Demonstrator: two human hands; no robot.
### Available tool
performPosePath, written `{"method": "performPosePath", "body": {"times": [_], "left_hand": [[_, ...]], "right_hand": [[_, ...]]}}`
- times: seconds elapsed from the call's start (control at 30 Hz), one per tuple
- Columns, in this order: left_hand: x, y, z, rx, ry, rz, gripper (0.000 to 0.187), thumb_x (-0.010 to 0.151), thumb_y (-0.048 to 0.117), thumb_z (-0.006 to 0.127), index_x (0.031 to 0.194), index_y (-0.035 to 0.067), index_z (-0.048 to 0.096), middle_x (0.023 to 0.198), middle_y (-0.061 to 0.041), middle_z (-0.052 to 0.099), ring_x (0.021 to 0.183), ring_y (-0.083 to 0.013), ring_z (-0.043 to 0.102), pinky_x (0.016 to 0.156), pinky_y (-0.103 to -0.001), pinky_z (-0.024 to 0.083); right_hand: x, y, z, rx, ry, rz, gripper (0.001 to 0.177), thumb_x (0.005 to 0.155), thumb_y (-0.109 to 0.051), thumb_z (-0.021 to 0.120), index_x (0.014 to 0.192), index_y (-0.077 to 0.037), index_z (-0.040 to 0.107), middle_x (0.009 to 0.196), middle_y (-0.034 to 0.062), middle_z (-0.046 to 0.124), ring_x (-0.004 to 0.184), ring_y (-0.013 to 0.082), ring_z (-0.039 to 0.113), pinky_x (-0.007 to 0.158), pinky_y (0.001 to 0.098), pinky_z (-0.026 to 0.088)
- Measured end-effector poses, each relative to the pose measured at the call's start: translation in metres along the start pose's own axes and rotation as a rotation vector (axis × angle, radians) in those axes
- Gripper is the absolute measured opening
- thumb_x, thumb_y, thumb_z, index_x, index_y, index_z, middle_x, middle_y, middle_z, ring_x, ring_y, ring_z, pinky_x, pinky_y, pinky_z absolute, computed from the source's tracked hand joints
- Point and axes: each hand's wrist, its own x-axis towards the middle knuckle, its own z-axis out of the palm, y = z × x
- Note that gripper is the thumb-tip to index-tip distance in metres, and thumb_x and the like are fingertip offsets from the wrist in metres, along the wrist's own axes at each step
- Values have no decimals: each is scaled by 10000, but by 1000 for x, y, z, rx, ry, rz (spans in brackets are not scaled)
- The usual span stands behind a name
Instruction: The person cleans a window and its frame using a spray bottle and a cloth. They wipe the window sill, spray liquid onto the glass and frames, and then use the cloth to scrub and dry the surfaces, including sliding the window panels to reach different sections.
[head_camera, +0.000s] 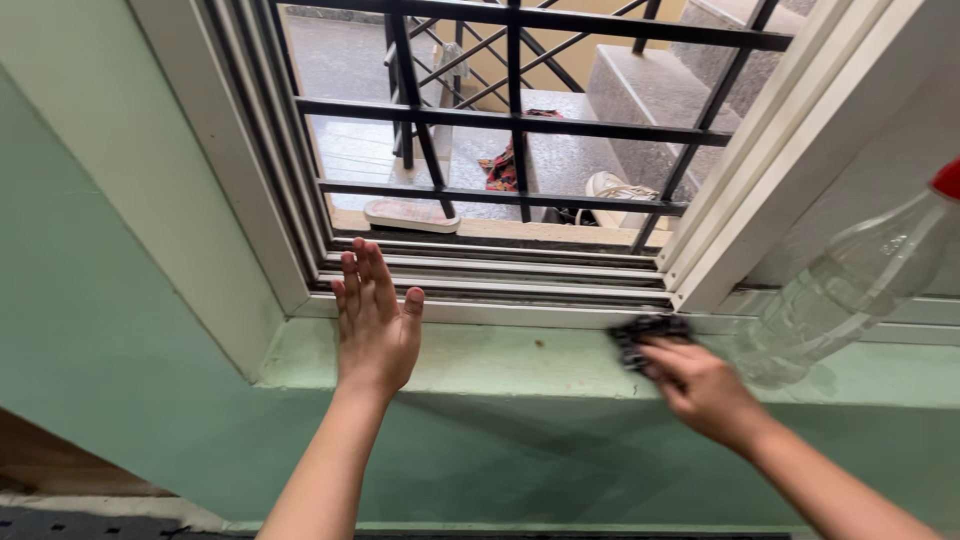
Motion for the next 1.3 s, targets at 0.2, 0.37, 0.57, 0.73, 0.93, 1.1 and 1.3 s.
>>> {"method": "performPosePath", "body": {"times": [0.2, 0.37, 0.57, 0.73, 0.93, 1.1, 1.3], "left_hand": [[-4, 15, 33, 19, -75, 132, 774, 1061, 560, 181, 1637, 102, -56, 1728, -86, -81, 1584, -252, -106, 1258, -459, -65], [-3, 16, 41, 78, -116, 194, 729, 1069, 528, 119, 1639, 109, -53, 1729, -76, -85, 1585, -249, -113, 1253, -470, -99], [-1, 11, 42, 58, -171, 196, 735, 1056, 543, 56, 1635, 106, -61, 1724, -76, -107, 1580, -264, -140, 1250, -462, -117], [-1, 13, 38, 81, -206, 191, 744, 1044, 551, 43, 1625, 99, -72, 1717, -77, -128, 1569, -260, -159, 1244, -466, -123], [-2, 19, 34, 57, -212, 169, 755, 1034, 568, 45, 1624, 114, -79, 1717, -61, -126, 1569, -255, -160, 1246, -466, -122], [1, 25, 35, 78, -200, 159, 755, 1026, 579, 55, 1624, 137, -80, 1716, -59, -121, 1562, -272, -163, 1236, -465, -123], [-4, 34, 28, -2, -74, 284, 742, 1067, 532, 155, 1644, 91, -1, 1731, -120, -55, 1585, -289, -122, 1262, -467, -90]], "right_hand": [[62, -107, 40, 153, -114, -252, 375, 884, -145, 666, 1252, -94, 714, 1270, 158, 706, 1120, 346, 666, 969, 454, 517], [96, -178, 63, 179, -198, -405, 282, 956, -185, 639, 1215, -92, 699, 1105, 128, 726, 1087, 329, 672, 1008, 465, 488], [64, -113, 42, 139, -64, -491, 304, 964, -180, 630, 1243, -75, 689, 1249, 136, 713, 1090, 318, 678, 982, 454, 505], [16, -23, -1, 7, -111, -133, 370, 891, -197, 652, 1251, -145, 719, 1190, 105, 742, 1045, 293, 694, 941, 411, 548], [-21, 22, -21, -45, 15, 119, 359, 900, -186, 626, 1240, -106, 710, 1279, 114, 715, 1164, 296, 669, 995, 404, 521], [-16, 7, -2, -100, 158, 134, 309, 891, -150, 647, 1174, -66, 736, 1239, 138, 727, 1161, 313, 667, 1041, 410, 502], [-2, -19, 3, 5, 91, -60, 398, 764, -73, 689, 1159, -49, 738, 1204, 155, 728, 1107, 317, 687, 1031, 455, 481]]}}
